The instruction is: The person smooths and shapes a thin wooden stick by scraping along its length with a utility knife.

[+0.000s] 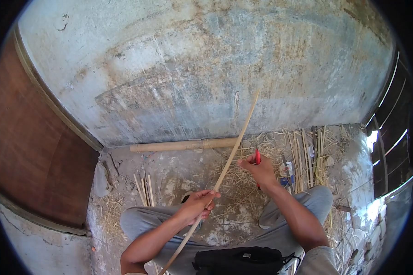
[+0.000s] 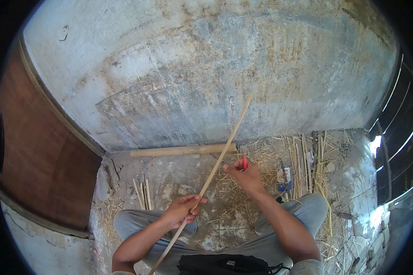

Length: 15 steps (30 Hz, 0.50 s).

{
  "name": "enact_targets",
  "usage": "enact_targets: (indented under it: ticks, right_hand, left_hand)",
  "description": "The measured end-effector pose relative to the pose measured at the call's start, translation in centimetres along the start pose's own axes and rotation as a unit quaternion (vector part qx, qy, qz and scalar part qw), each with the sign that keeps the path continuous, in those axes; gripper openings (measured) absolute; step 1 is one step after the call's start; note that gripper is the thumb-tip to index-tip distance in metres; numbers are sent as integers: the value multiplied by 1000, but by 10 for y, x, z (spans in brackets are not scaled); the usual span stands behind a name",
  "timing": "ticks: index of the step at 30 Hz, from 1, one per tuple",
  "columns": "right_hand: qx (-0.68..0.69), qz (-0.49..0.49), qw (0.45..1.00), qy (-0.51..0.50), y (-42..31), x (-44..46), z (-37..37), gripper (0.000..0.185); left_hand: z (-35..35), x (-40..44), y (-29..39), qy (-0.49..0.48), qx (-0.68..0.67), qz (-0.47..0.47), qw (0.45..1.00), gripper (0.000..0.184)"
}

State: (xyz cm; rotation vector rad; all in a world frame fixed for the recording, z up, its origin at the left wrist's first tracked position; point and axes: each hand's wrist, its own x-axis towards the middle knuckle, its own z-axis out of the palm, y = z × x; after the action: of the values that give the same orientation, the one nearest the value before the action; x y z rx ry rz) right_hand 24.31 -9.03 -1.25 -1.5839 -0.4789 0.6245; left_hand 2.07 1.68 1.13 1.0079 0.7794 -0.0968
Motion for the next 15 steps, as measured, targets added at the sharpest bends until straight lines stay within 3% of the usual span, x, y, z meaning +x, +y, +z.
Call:
enact_targets:
  ticks: [3, 5, 6, 8, 15]
  right_hand:
    - [-2, -8, 1000, -24, 3, -2, 1, 34]
    - [-140, -28, 985, -98, 10, -1, -3, 36]
    - [-141, -27, 985, -98, 12, -3, -2, 36]
    - [-272, -124, 952, -64, 15, -6, 3, 35]
    - [-397, -195, 896, -27, 9, -20, 9, 26]
  left_hand:
    - [-3, 4, -5, -17, -18, 10, 1000, 26]
    - [-4, 8, -11, -11, -6, 51, 999, 20]
    - [0, 6, -8, -11, -8, 50, 999, 20]
    - [11, -2, -3, 18, 108, 104, 988, 17]
    - [8, 1, -11, -16, 218, 169, 961, 20]
